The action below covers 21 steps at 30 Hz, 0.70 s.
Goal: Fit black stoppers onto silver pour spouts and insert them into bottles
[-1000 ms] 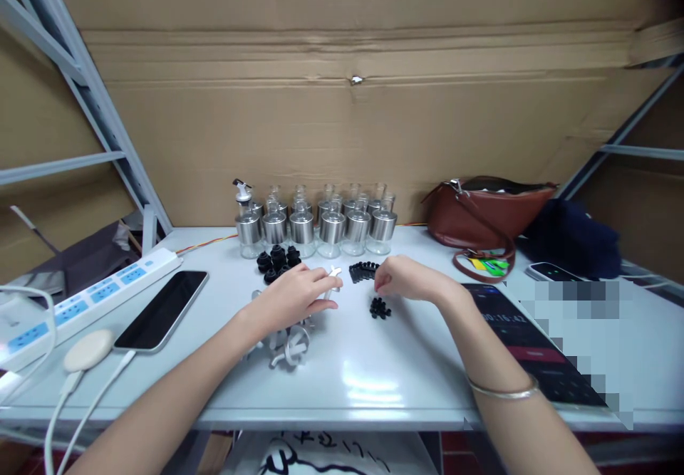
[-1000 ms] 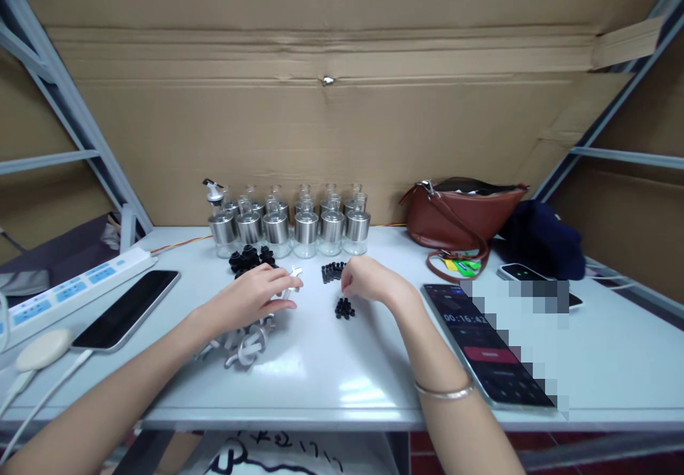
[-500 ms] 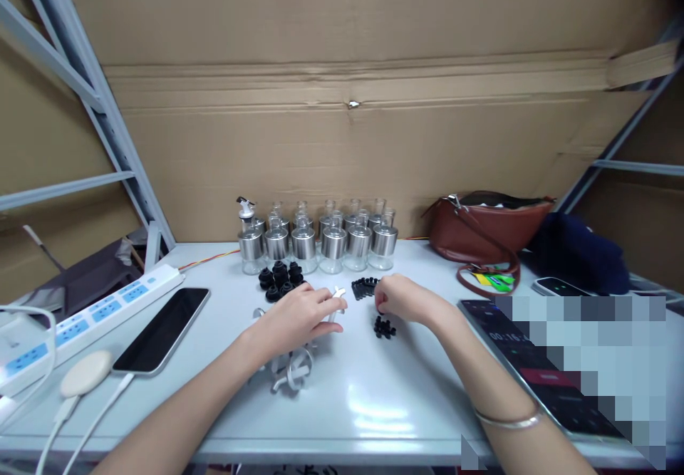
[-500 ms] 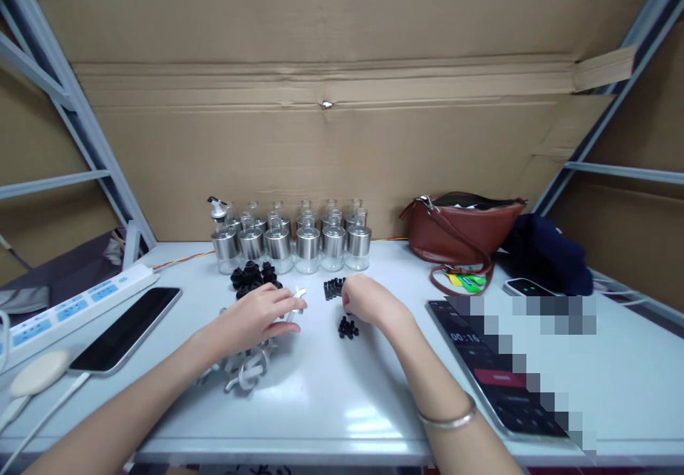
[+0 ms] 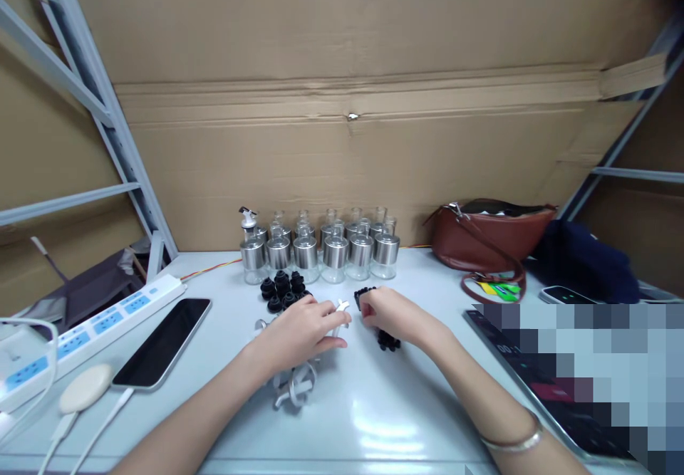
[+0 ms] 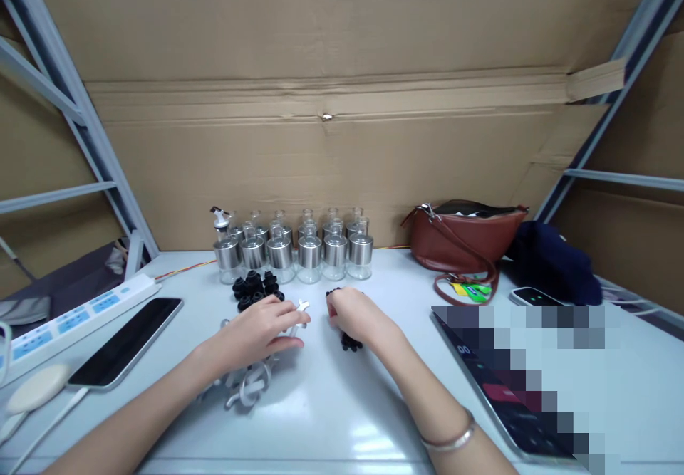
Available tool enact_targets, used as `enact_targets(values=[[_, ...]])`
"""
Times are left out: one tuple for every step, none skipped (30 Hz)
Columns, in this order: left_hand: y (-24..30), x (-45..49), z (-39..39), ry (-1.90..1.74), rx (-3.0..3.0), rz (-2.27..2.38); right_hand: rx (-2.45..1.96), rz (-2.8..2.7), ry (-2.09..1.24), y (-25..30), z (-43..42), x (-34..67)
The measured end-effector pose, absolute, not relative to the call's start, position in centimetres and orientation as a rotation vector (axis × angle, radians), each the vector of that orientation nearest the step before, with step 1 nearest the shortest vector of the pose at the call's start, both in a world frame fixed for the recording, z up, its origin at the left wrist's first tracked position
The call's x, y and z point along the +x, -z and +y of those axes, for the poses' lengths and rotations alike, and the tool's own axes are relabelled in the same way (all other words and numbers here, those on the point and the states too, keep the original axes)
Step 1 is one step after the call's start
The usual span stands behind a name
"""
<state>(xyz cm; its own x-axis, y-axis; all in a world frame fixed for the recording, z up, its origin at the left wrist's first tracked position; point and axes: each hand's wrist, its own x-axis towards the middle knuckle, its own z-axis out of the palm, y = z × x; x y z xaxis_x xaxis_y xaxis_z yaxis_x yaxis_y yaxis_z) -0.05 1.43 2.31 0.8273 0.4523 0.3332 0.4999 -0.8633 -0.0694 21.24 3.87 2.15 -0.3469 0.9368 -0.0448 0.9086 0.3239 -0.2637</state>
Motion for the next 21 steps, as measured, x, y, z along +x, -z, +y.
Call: enact_targets(values=[[-2.3, 0.0, 1.5, 0.464, -2.851, -0.748, -1.716, -2.464, -0.374, -2.2, 3.8, 21.1], [-2.2, 0.0, 1.5, 0.464, -2.847, -0.746, -1.712, -2.468, -0.381, -2.2, 3.7, 21.0], [-2.2, 0.0, 1.5, 0.463, -2.844, -0.747, -1.71, -2.472, -0.389, -2.2, 3.6, 20.9], [-2.2, 0.0, 1.5, 0.463, -2.841, -0.745, -1.705, -2.477, -0.398, -2.2, 3.6, 20.8], [-2.2, 0.0, 1.5, 0.463, -2.839, -0.745, -1.7, -2.482, -0.402, -2.1, 3.5, 20.8], [-2.2, 0.0, 1.5, 0.464, -2.838, -0.746, -1.699, -2.487, -0.404, -2.1, 3.5, 20.8], [-2.2, 0.0, 1.5, 0.463, -2.839, -0.749, -1.698, -2.491, -0.406, -2.0, 3.5, 20.8], [-2.2, 0.0, 1.5, 0.464, -2.839, -0.752, -1.693, -2.492, -0.418, -2.0, 3.4, 20.8], [-2.3, 0.0, 1.5, 0.462, -2.839, -0.758, -1.683, -2.486, -0.441, -2.0, 3.4, 20.7], [-2.3, 0.0, 1.5, 0.459, -2.839, -0.765, -1.667, -2.475, -0.47, -2.0, 3.4, 20.7], [-2.3, 0.0, 1.5, 0.453, -2.84, -0.774, -1.646, -2.458, -0.493, -2.1, 3.4, 20.7], [-2.3, 0.0, 1.5, 0.447, -2.841, -0.783, -1.616, -2.434, -0.508, -2.2, 3.4, 20.6], [-2.3, 0.0, 1.5, 0.443, -2.843, -0.791, -1.585, -2.403, -0.522, -2.4, 3.4, 20.5], [-2.3, 0.0, 1.5, 0.441, -2.848, -0.796, -1.551, -2.361, -0.543, -2.6, 3.4, 20.5], [-2.3, 0.0, 1.5, 0.443, -2.853, -0.799, -1.509, -2.309, -0.579, -2.9, 3.4, 20.4], [-2.2, 0.0, 1.5, 0.45, -2.858, -0.799, -1.459, -2.242, -0.633, -3.1, 3.4, 20.4], [-2.2, -0.1, 1.6, 0.46, -2.862, -0.796, -1.401, -2.163, -0.707, -3.3, 3.4, 20.4], [-2.1, -0.1, 1.6, 0.473, -2.864, -0.791, -1.337, -2.075, -0.791, -3.5, 3.4, 20.3], [-2.1, -0.1, 1.6, 0.488, -2.863, -0.787, -1.273, -1.986, -0.874, -3.7, 3.4, 20.3], [-2.1, -0.2, 1.7, 0.504, -2.862, -0.779, -1.215, -1.906, -0.951, -3.8, 3.4, 20.3], [-2.0, -0.2, 1.7, 0.519, -2.859, -0.767, -1.168, -1.841, -1.019, -3.8, 3.4, 20.3]])
